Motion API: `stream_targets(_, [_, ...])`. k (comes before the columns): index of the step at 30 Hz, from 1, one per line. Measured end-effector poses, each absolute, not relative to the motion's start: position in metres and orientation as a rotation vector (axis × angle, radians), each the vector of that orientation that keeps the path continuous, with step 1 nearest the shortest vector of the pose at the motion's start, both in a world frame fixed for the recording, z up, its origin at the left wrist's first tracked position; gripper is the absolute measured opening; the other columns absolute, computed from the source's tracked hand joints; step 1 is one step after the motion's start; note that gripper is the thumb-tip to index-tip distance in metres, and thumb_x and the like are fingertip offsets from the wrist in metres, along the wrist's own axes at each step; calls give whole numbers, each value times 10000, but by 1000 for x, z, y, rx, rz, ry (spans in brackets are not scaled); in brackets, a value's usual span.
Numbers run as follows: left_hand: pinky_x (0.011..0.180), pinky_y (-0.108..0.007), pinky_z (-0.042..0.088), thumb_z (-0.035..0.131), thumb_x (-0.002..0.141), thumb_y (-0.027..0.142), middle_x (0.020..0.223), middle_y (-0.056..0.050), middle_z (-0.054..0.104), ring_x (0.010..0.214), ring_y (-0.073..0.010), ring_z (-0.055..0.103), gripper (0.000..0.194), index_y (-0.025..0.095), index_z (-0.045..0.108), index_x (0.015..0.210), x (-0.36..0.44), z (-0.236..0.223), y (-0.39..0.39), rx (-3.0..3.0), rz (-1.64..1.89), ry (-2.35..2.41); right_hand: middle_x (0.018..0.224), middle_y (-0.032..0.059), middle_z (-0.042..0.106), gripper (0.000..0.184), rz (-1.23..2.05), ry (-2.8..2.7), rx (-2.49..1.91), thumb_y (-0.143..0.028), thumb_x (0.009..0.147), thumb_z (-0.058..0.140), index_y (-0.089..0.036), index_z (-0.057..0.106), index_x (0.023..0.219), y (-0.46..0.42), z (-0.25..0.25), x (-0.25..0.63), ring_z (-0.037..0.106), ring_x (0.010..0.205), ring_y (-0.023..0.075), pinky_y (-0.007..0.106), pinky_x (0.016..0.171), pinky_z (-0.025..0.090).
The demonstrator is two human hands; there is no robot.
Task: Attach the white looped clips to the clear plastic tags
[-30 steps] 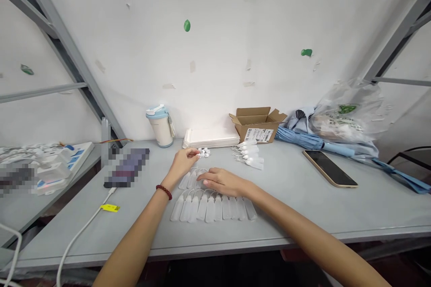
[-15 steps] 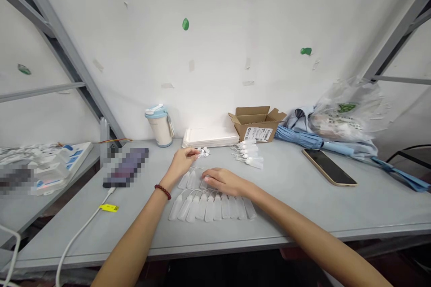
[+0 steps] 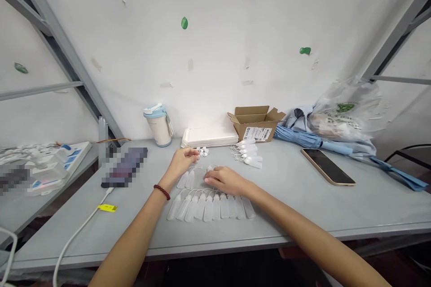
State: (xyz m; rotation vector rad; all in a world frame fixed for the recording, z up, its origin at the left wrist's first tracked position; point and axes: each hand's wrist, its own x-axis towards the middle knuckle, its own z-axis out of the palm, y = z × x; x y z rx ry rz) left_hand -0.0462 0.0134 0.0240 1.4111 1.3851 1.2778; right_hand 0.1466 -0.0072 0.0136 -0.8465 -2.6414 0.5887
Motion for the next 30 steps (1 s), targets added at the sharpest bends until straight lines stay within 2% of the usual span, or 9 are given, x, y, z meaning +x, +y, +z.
stream_targets(10, [734, -319, 506, 817, 480, 232, 680, -32, 658, 745, -197, 658, 286, 131, 598, 634, -41, 29, 4, 1095, 1199, 1166, 733, 48, 576, 179, 385, -2485, -813, -155, 877, 474, -181, 632, 956, -1, -2, 151, 533, 712, 160, 246, 646, 383])
stream_targets(18, [808, -286, 485, 813, 547, 197, 755, -48, 677, 856, -187, 650, 262, 142, 580, 654, -36, 32, 0, 972, 1204, 1074, 858, 75, 632, 203, 413, -2392, -717, -53, 834, 457, -169, 608, 903, -3, 1, 152, 572, 833, 173, 272, 735, 441])
stream_targets(24, [749, -235, 459, 798, 548, 161, 760, 3, 638, 721, -93, 579, 230, 140, 597, 659, -29, 36, -4, 968, 1179, 934, 822, 52, 639, 170, 535, -2381, -661, -72, 819, 463, -171, 598, 844, -7, 10, 153, 567, 787, 162, 279, 728, 437])
stream_targets(30, [787, -269, 441, 787, 557, 177, 776, 2, 633, 740, -107, 573, 228, 152, 592, 672, -27, 39, -8, 1038, 1132, 906, 793, 19, 617, 151, 853, -2235, -705, -94, 776, 453, -173, 580, 793, -12, 19, 155, 536, 739, 144, 283, 722, 412])
